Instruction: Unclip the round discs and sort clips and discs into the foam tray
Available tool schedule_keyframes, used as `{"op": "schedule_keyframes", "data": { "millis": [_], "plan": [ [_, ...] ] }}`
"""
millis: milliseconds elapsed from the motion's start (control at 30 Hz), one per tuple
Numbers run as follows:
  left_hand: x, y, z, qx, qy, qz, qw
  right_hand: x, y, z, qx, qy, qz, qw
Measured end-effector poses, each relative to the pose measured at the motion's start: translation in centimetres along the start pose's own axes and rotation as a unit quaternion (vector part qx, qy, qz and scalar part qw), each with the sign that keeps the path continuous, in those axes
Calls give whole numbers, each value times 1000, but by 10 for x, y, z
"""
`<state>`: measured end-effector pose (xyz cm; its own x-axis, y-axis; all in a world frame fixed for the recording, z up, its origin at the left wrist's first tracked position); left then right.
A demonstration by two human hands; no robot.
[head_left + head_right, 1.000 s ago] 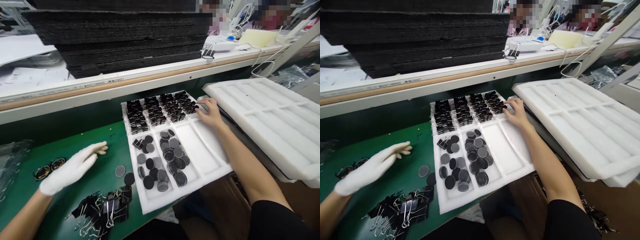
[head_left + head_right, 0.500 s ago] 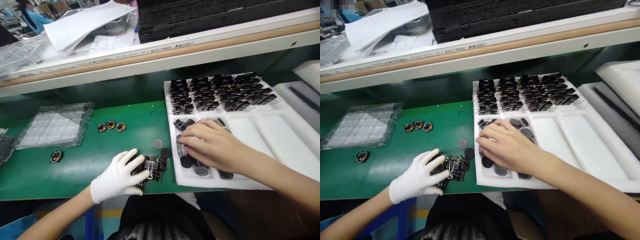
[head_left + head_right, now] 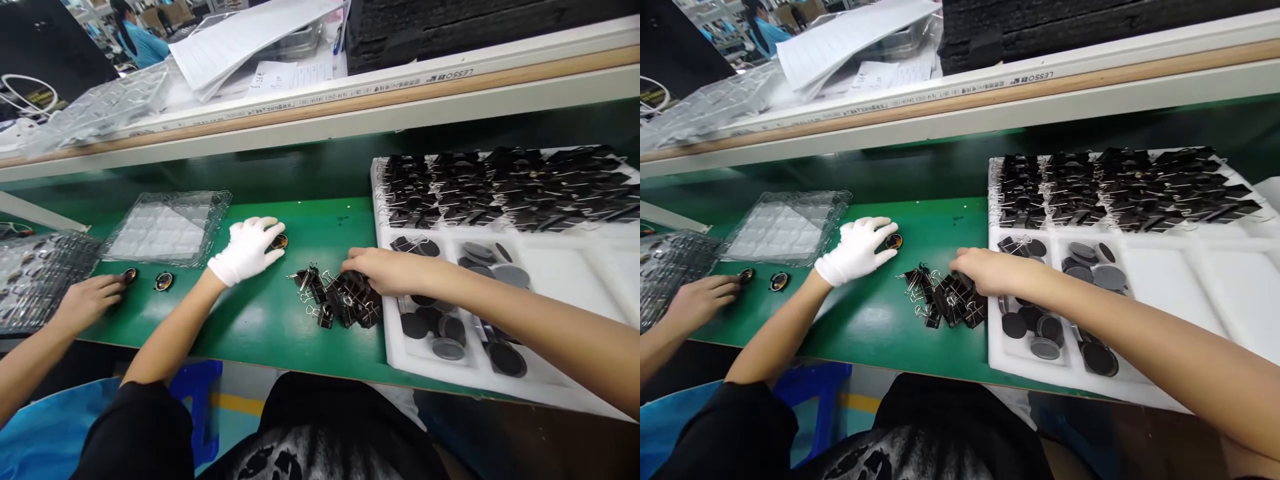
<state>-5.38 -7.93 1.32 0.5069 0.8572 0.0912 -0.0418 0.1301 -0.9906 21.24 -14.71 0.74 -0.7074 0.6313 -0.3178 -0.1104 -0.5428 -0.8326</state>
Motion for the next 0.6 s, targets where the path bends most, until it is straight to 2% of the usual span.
{"op": "schedule_keyframes", "data": {
  "millis": [67,167,300,433,500,600],
  "plan": [
    [15,6,18,34,-6,58,998,2,1,-5,15,-14,-7,1000],
    [30,13,20,38,10,101,994,8,-1,-7,18,-39,-8,999],
    [46,14,-9,7,39,99,994,14,-12,-11,-21,-47,-38,998],
    [65,19,-42,-39,52,99,993,30,-34,-15,-55,-16,-166,985],
    [73,25,-50,-60,52,92,993,42,-41,-19,-28,-7,-221,975],
    [80,35,-52,-103,43,84,990,63,-41,-29,0,-17,-232,973]
  ]
}}
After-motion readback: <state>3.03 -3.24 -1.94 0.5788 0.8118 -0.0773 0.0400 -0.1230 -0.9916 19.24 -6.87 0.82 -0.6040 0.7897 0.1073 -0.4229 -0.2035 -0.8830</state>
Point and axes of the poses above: each hand's wrist, its own x-axis towards the middle knuckle, its own y-axis out of the palm, z = x × y, the point moved 4 cm from there along x, towards the middle knuckle, and after that the axes turned 8 degrees about -y, right-handed, at the moved point
